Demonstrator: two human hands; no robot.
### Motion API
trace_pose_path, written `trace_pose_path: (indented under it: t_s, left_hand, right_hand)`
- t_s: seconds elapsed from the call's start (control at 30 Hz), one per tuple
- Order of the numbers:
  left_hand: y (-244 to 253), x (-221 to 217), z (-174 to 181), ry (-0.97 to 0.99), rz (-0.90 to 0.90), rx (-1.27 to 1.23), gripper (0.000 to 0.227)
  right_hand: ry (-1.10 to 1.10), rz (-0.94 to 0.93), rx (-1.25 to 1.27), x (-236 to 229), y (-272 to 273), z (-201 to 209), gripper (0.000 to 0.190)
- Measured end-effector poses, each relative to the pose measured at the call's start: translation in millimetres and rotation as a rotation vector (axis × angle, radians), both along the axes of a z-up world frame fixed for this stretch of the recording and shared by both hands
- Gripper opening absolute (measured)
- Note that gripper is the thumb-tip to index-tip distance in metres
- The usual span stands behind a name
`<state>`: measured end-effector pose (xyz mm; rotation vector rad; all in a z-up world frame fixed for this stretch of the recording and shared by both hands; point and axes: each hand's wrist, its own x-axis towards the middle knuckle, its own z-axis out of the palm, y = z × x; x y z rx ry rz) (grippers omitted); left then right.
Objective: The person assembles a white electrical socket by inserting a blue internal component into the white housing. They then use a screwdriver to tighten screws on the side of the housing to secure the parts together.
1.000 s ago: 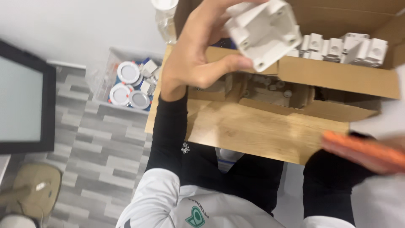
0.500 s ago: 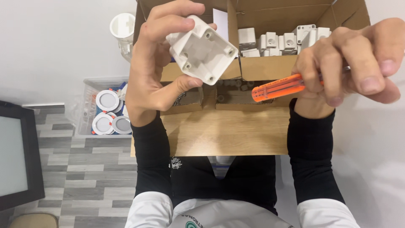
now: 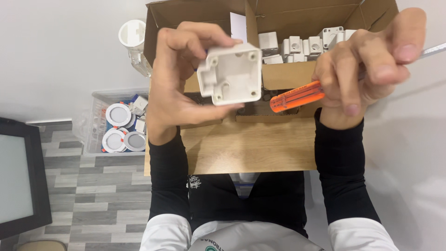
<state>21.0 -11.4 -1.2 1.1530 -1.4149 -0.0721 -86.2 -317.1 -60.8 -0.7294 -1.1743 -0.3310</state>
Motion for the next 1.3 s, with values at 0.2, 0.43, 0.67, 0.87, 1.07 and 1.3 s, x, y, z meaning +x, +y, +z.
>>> trace_pose_path:
  t_s: [0.2, 0.43, 0.67, 0.87, 1.07, 1.3]
  left_hand:
    - [0, -9, 0, -0.234, 0.355, 0.157, 0.081]
    - [-1, -10, 0, -0.302, 0.416, 0.078, 0.068]
    - [0, -10, 5, -0.325, 0.360, 0.052, 0.063]
    - [-1, -11, 4, -0.221, 0.237, 0.032, 0.064]
    - [-2, -12, -2, -0.108, 0.145, 0.053, 0.074]
    - [-3, -7, -6, -0.285, 0.271, 0.029, 0.068]
  right_hand:
    - [0.027, -0.168, -0.103, -3, 4, -1, 0.010]
    - [0.107, -0.330, -0.080, -9, 17, 1, 0.013]
    - [0.048, -0.257, -0.126, 1, 8, 2, 0.013]
    - [0.058, -0.308, -0.125, -1, 7, 0, 0.018]
    - [-0.011, -0.298, -0.171, 1, 4, 3, 0.023]
    - [0.154, -0.568, -0.146, -19, 11, 3, 0.036]
